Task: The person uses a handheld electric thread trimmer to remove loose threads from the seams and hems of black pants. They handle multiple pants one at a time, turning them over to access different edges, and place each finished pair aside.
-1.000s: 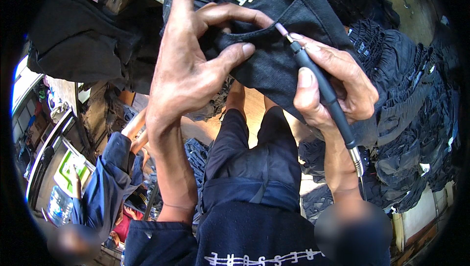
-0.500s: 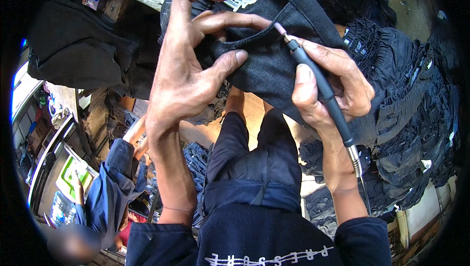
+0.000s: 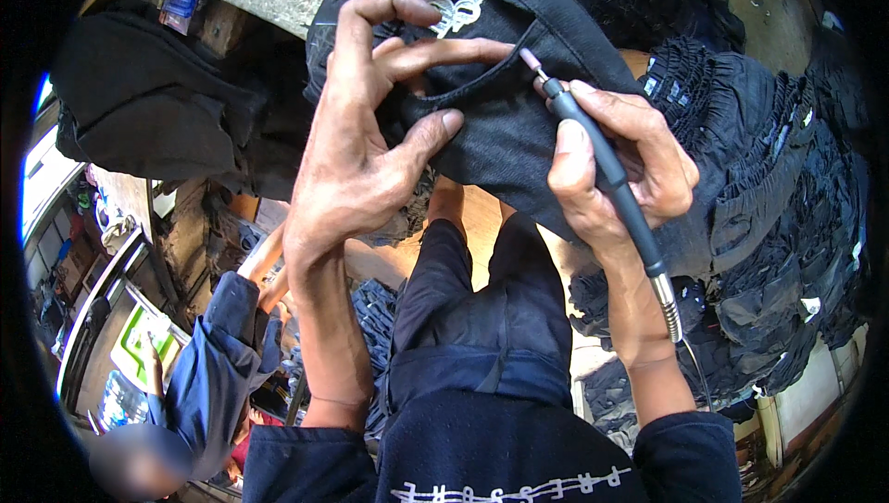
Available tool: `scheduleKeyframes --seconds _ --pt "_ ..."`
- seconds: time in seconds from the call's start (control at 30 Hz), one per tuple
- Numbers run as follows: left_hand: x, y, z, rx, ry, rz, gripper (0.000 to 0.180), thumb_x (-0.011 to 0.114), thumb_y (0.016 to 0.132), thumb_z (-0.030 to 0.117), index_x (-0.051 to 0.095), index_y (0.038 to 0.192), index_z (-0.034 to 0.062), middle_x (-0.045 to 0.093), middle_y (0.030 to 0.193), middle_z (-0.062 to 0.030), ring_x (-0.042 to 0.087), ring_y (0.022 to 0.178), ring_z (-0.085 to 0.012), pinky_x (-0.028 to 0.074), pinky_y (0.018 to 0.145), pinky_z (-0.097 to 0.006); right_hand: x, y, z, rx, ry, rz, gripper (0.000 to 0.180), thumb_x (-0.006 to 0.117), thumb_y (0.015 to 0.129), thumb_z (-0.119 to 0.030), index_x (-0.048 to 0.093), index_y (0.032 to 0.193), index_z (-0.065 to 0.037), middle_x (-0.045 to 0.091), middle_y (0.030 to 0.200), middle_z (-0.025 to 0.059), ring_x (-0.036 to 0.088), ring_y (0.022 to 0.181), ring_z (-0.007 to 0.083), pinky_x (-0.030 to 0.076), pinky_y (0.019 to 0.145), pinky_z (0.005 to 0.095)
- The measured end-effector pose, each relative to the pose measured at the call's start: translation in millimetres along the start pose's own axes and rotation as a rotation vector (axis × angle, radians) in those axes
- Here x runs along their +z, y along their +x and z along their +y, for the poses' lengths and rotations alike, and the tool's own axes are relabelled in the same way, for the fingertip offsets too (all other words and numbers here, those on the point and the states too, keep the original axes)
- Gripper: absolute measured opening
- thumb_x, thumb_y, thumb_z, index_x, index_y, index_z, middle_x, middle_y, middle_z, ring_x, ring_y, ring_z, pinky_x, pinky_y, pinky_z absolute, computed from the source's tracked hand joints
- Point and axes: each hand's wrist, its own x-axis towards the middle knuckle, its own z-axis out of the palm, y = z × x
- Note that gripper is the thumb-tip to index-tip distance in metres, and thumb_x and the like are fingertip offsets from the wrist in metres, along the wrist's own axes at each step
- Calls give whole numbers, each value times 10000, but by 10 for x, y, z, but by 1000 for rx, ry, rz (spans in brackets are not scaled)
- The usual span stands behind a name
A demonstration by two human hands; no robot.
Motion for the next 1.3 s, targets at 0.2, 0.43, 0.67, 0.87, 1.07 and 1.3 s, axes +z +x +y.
scheduleKeyframes --seconds 0.2,0.43,0.67,0.87,1.07,1.3 --pt "-64 10 23 2 146 -53 719 849 867 69 511 1501 33 672 1464 -73 585 1218 -165 414 1021 -323 9 0 2 16 9 0 236 729 914 48 713 1146 86 812 1036 232 839 946 291 680 840 339" --pt "-49 -11 66 -58 51 -32 680 833 873 42 568 1498 34 641 1469 -40 556 1275 -159 401 1083 -327 24 4 -6 47 34 15 214 714 938 46 705 1145 98 805 1033 229 838 942 295 676 858 340" --pt "-72 3 67 -29 112 -51 735 830 880 36 394 1471 59 734 1463 -53 542 1307 -173 392 1128 -340 61 -1 -18 140 108 49 190 700 976 32 689 1149 109 799 1032 230 833 964 297 675 872 356" --pt "114 -116 51 181 280 385 1004 1011 763 287 438 1545 27 564 1588 -195 497 1468 -344 402 1267 -482 -72 -71 -26 324 461 192 240 576 1117 -56 630 1306 81 758 1149 262 817 1015 368 669 976 460" --pt "121 -147 289 -101 721 477 1098 1051 561 534 610 1404 -14 580 1358 -200 496 1341 -398 439 1162 -527 -786 -371 -102 214 -150 205 285 829 1001 -180 733 1226 -35 772 1160 173 762 1122 313 594 996 412" --pt "44 -81 303 -315 434 110 628 998 755 365 639 1116 -2 726 1067 -214 702 1056 -400 538 941 -511 -486 -268 -53 300 -281 183 522 989 773 -126 707 1207 -58 758 1157 154 744 1084 339 574 989 429"
